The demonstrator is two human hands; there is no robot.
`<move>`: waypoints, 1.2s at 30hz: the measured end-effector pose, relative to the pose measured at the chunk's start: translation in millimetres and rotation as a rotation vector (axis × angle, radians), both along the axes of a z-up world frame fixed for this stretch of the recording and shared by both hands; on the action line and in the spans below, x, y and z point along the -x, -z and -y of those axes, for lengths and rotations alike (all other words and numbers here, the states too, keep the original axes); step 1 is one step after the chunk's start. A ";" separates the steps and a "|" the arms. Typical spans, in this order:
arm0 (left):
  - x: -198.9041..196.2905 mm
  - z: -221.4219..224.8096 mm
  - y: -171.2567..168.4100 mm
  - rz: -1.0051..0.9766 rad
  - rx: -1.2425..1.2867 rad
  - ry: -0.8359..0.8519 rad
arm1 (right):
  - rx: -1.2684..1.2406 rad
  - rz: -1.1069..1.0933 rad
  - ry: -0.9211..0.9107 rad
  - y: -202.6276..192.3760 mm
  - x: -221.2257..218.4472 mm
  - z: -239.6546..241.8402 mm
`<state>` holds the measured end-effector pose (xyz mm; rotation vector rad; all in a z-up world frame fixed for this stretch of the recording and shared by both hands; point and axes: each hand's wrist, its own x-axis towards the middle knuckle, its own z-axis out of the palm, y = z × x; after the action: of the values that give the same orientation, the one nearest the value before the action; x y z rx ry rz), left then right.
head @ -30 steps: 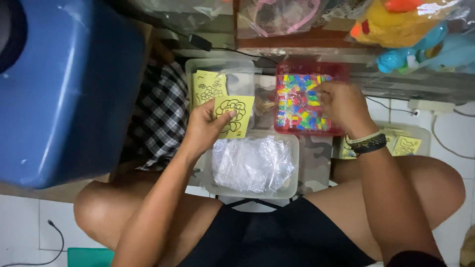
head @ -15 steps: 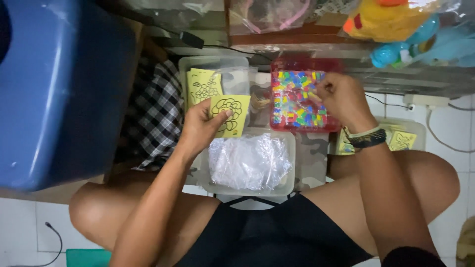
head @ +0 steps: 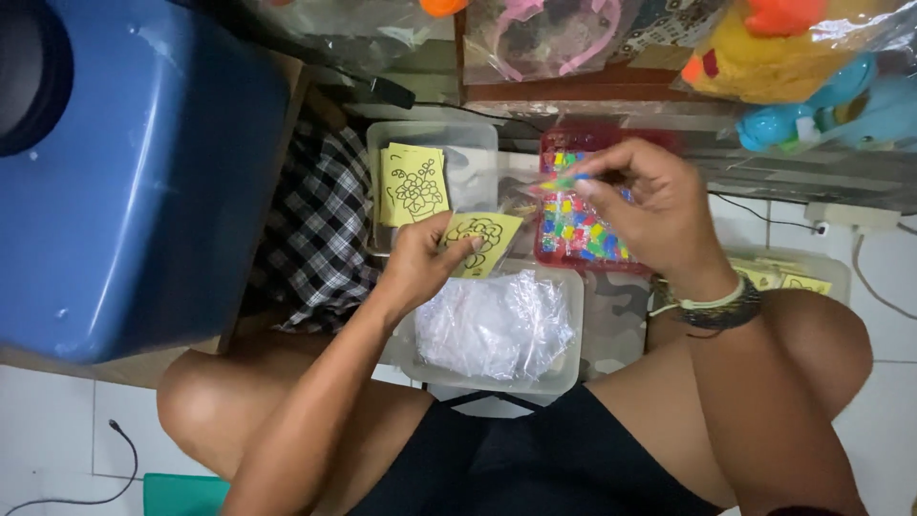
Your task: Packing individual yellow stickers and small colorful parts into small plastic bags.
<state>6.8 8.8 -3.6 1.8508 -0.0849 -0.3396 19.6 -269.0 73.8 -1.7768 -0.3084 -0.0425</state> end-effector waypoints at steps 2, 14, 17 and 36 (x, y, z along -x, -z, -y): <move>1.4 1.7 -4.7 0.012 -0.009 0.026 | 0.045 0.140 -0.031 -9.1 -8.9 -14.2; 5.0 4.0 -8.6 0.023 0.063 0.089 | 0.164 0.018 -0.235 -2.8 -17.0 -25.5; 6.7 5.2 -13.9 0.019 0.074 0.106 | 0.217 0.079 -0.180 6.3 -17.0 -26.3; 3.1 5.6 -11.2 -0.136 0.322 -0.009 | 0.131 0.011 -0.036 3.4 -21.9 -29.1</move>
<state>3.7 3.2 7.6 1.5052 -0.0350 -0.4190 41.4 -240.0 70.4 -1.9011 -0.3585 -0.0067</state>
